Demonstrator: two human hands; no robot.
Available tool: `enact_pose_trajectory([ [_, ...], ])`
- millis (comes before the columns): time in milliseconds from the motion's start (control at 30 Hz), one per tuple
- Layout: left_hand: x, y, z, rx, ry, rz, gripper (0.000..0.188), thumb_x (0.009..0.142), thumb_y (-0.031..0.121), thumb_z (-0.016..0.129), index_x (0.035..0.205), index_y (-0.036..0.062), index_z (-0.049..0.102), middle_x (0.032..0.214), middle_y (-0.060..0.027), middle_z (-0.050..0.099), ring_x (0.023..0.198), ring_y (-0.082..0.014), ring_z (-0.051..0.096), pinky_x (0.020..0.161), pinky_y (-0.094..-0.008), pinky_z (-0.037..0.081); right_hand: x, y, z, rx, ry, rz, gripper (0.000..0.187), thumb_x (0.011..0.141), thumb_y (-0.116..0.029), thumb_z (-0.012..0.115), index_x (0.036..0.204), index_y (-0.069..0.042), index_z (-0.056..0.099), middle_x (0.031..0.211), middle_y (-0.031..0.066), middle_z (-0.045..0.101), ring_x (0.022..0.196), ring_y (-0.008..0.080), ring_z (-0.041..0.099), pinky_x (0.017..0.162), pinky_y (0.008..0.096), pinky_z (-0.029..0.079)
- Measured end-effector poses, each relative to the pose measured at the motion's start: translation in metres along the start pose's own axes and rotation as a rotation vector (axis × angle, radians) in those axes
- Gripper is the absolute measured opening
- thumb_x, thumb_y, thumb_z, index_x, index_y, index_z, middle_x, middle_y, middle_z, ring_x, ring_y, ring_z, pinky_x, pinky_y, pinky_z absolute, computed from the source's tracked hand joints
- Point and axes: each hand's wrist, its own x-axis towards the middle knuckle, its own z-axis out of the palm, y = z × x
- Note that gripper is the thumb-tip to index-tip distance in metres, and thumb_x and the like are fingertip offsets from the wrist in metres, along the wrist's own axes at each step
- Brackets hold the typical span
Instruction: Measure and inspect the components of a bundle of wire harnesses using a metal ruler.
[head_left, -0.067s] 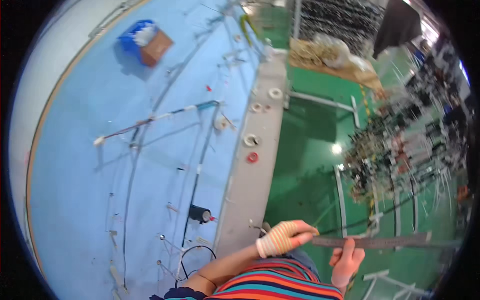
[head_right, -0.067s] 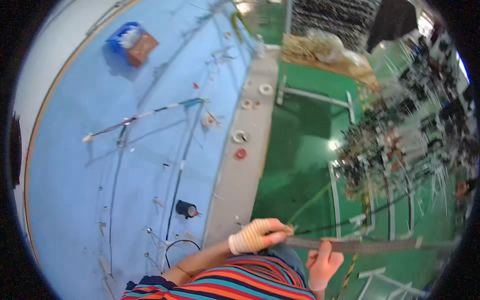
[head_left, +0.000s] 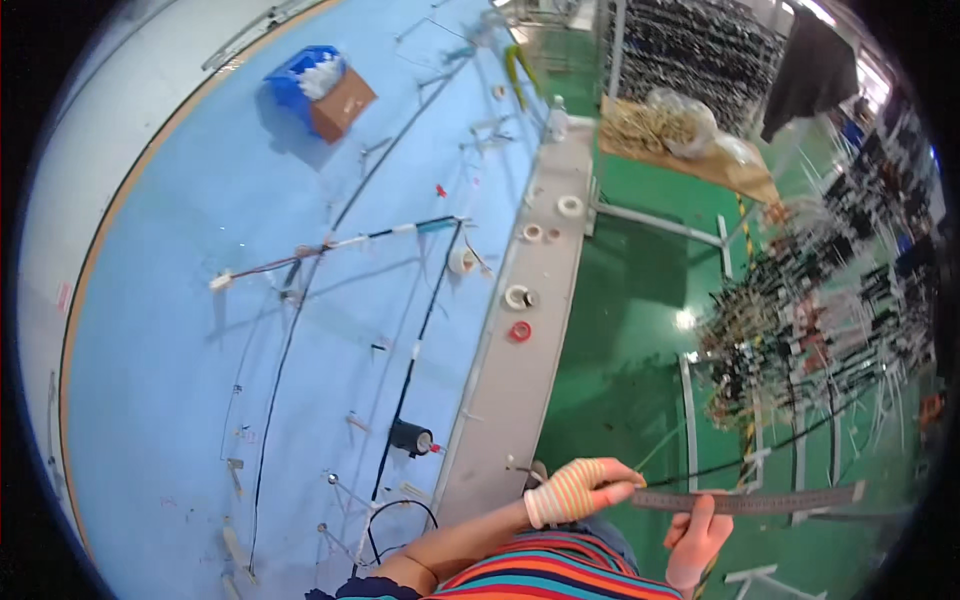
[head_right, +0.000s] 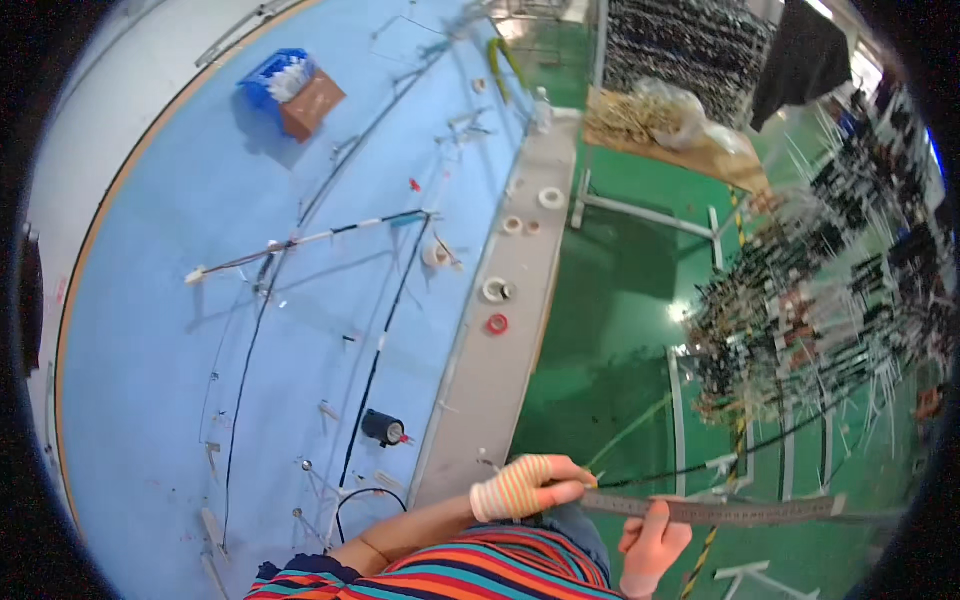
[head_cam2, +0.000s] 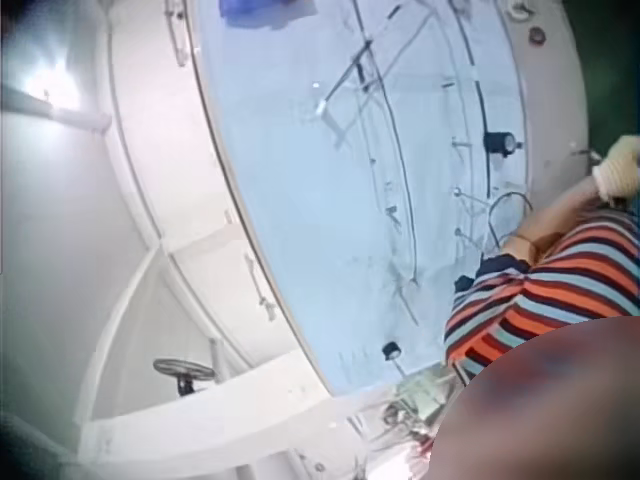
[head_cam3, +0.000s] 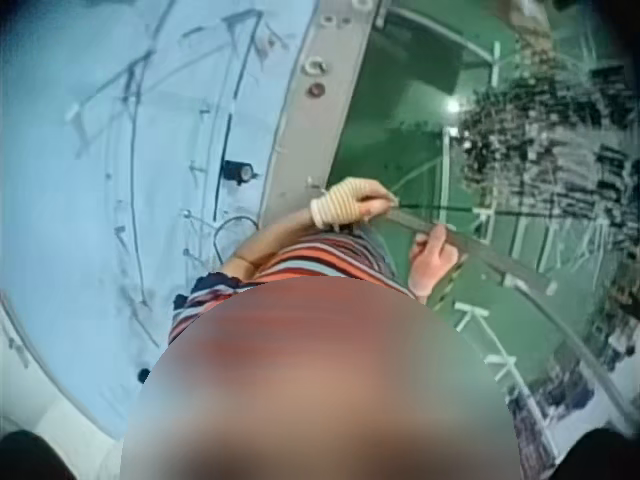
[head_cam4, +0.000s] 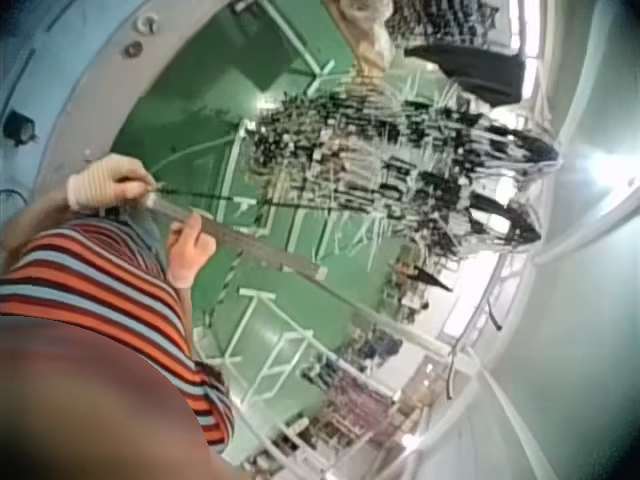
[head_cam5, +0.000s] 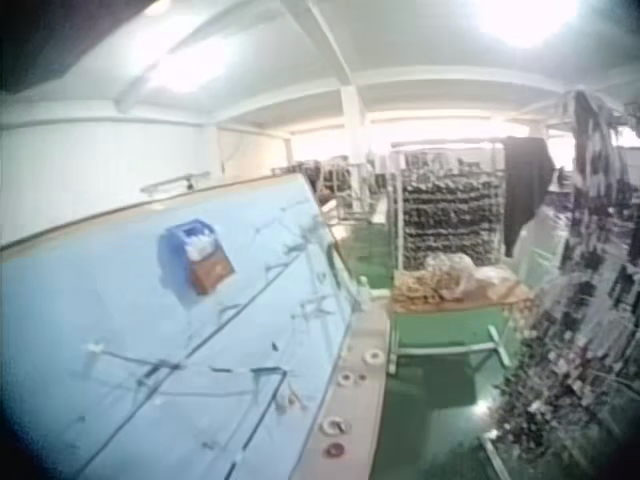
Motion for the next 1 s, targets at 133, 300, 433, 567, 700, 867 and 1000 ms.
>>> enact_pose_trajectory([
  [133, 0.005, -0.014, 0.001, 0.002, 0.004, 0.058, 0.022, 0.092, 0.013, 0.060, 0.110, 0.0007, 0.065, 0.092, -0.0059, 0.064, 0.085, -0.0120, 0.059, 0.077, -0.0262, 0.048, 0.004, 0.003, -0.004, -0.210, -0.011, 0.053, 0.053, 0.098, -0.033, 0.050, 0.059, 0.001, 0.058, 0.043, 0.0034, 0.046, 0.035, 0.0123, 0.042, 0.035, 0.0266, 0.028],
  [300, 0.019, -0.029, -0.005, -0.071, -0.022, -0.066, 0.025, 0.093, 0.017, 0.060, 0.111, 0.0013, 0.065, 0.089, -0.0069, 0.066, 0.085, -0.0118, 0.061, 0.078, -0.0264, 0.048, 0.020, 0.019, -0.002, -0.197, 0.001, 0.084, 0.051, 0.098, -0.033, 0.051, 0.060, 0.001, 0.058, 0.044, 0.0035, 0.046, 0.035, 0.0123, 0.041, 0.035, 0.0270, 0.028],
  [433, 0.039, -0.029, -0.017, 0.021, -0.027, -0.050, 0.025, 0.093, 0.018, 0.059, 0.111, 0.0017, 0.065, 0.092, -0.0082, 0.068, 0.089, -0.0118, 0.062, 0.080, -0.0259, 0.048, 0.046, 0.024, 0.004, -0.509, -0.043, -0.331, 0.045, 0.097, -0.032, 0.053, 0.066, 0.000, 0.058, 0.047, 0.0038, 0.048, 0.036, 0.0124, 0.042, 0.035, 0.0278, 0.029],
  [567, 0.070, -0.020, -0.036, 0.065, -0.043, -0.020, 0.025, 0.092, 0.018, 0.060, 0.111, 0.0027, 0.066, 0.095, -0.0100, 0.068, 0.093, -0.0180, 0.063, 0.084, -0.0303, 0.048, 0.079, 0.028, 0.015, -0.199, 0.007, 0.151, 0.039, 0.096, -0.030, 0.053, 0.069, -0.002, 0.054, 0.052, 0.0048, 0.051, 0.036, 0.0131, 0.042, 0.035, 0.0291, 0.030],
  [700, 0.104, -0.016, -0.062, 0.141, -0.106, -0.115, 0.026, 0.092, 0.020, 0.060, 0.111, 0.0033, 0.066, 0.100, -0.0107, 0.068, 0.097, -0.0204, 0.064, 0.087, -0.0309, 0.048, 0.114, 0.034, 0.031, -0.204, 0.000, 0.175, 0.041, 0.096, -0.029, 0.052, 0.064, -0.003, 0.050, 0.052, 0.0057, 0.051, 0.036, 0.0136, 0.041, 0.036, 0.0290, 0.030],
  [867, 0.136, -0.023, -0.091, 0.101, -0.184, -0.199, 0.027, 0.093, 0.021, 0.058, 0.112, 0.0034, 0.066, 0.107, -0.0106, 0.067, 0.103, -0.0202, 0.062, 0.091, -0.0325, 0.047, 0.143, 0.040, 0.044, -0.561, -0.043, 0.185, 0.041, 0.094, -0.036, 0.054, 0.070, -0.003, 0.057, 0.062, 0.0133, 0.059, 0.047, 0.0223, 0.052, 0.042, 0.0408, 0.037],
  [1000, 0.149, -0.025, -0.102, 0.104, -0.195, -0.237, 0.027, 0.092, 0.022, 0.059, 0.112, 0.0043, 0.066, 0.104, -0.0100, 0.067, 0.102, -0.0197, 0.062, 0.090, -0.0320, 0.047, 0.157, 0.051, 0.053, -1.186, -0.089, -0.249, 0.043, 0.088, -0.048, 0.059, 0.092, -0.006, 0.061, 0.074, 0.0170, 0.065, 0.060, 0.0287, 0.059, 0.056, 0.0485, 0.043],
])
